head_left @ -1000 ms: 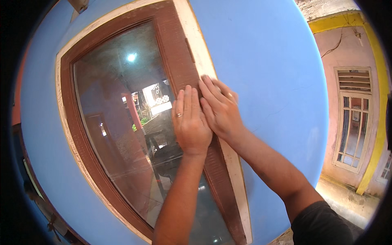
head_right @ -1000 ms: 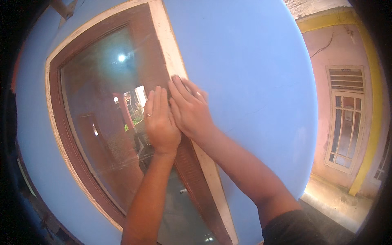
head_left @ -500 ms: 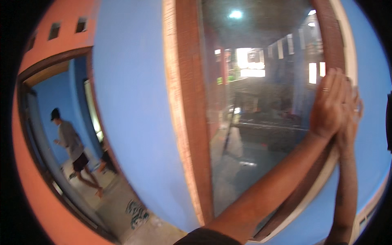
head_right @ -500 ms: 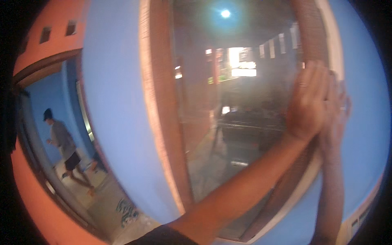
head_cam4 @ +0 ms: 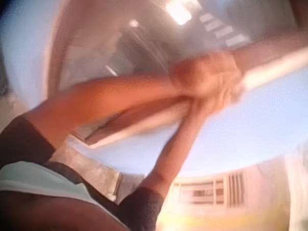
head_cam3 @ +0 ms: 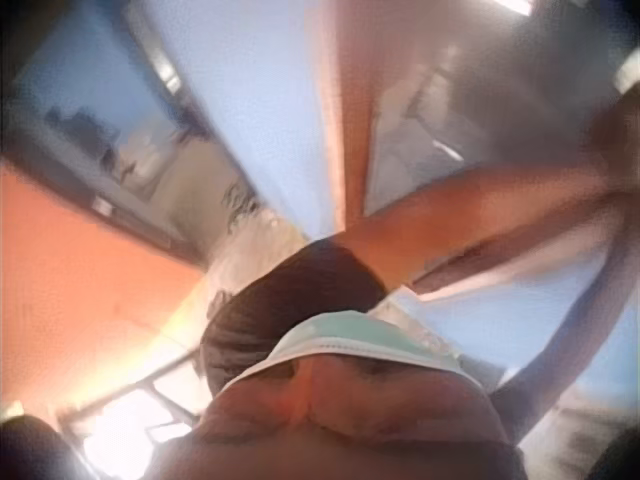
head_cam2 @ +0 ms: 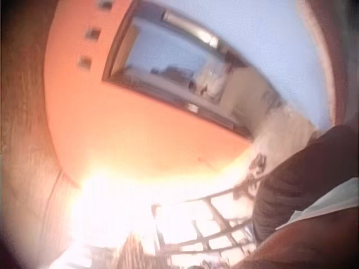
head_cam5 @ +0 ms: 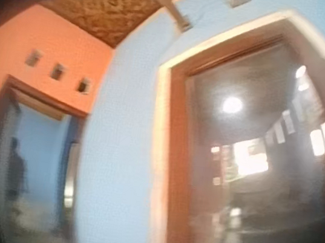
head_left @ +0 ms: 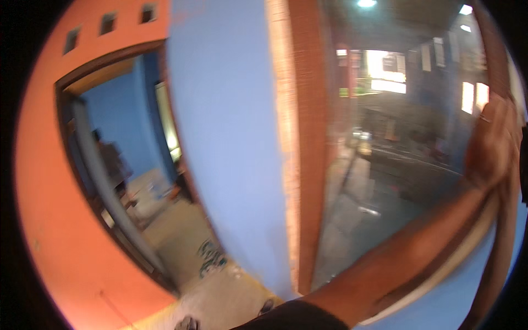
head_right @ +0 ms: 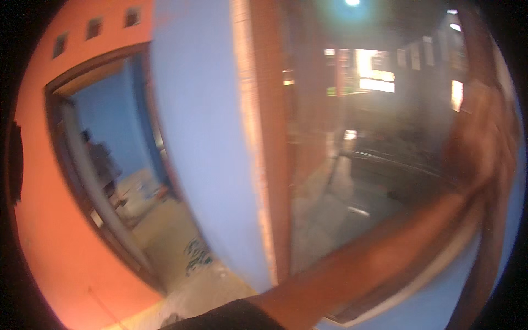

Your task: The person sands the wooden frame of a window using a small abrasive pad. They work along the vertical and horizontal edges of the frame, repeatedly rubbing the surface to smooth it.

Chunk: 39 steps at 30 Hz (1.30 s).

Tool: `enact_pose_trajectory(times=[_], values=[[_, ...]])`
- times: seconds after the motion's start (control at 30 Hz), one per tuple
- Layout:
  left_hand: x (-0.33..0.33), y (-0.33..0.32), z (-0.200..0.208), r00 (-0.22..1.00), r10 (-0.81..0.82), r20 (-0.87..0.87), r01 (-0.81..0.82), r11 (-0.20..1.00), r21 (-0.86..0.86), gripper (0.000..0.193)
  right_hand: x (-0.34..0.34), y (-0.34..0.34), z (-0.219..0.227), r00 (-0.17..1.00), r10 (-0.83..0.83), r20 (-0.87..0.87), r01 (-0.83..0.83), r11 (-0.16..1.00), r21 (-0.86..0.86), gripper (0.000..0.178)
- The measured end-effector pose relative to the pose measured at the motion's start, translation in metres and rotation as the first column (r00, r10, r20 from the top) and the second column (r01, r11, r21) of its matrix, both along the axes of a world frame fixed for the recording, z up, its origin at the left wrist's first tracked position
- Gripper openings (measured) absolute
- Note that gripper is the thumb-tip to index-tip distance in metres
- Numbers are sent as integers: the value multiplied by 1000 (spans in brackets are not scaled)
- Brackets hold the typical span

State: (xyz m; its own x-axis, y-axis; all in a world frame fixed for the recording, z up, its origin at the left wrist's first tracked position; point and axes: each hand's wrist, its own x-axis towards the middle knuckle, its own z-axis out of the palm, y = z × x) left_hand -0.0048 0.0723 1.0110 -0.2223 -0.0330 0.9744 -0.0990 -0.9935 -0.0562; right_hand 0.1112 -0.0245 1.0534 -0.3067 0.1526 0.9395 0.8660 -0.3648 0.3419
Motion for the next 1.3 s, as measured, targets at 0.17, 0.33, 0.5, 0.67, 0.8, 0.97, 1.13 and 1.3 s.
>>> enact_pose_trajectory(times=[0.17,0.33,0.5,0.67,0.8,0.97,1.13,1.3], values=[[-17,-12,-6,993,93,-78,-94,995,-16,38,-52,4,-45,913,308,-268,-330,943,-40,60],[-31,-21,22,980,196,16,-196,960,198,38,-49,-16,-70,927,319,-199,-316,948,50,56],[-34,-22,30,964,252,83,-265,939,221,39,-57,-7,12,923,370,-105,-348,920,179,51],[-18,-29,22,976,201,88,-213,963,162,36,-41,-28,-85,929,307,-207,-299,952,67,48],[-17,-11,13,965,255,57,-261,947,184,33,-35,-1,-51,897,412,-159,-394,909,131,48],[-20,-5,12,958,281,58,-287,932,220,32,-44,6,-29,890,427,-158,-396,897,196,49],[-10,-3,10,952,301,44,-304,931,202,32,-35,-6,-104,898,368,-240,-361,930,76,47],[-15,-5,14,964,264,41,-267,945,188,31,-37,6,-14,905,399,-147,-374,911,173,51]])
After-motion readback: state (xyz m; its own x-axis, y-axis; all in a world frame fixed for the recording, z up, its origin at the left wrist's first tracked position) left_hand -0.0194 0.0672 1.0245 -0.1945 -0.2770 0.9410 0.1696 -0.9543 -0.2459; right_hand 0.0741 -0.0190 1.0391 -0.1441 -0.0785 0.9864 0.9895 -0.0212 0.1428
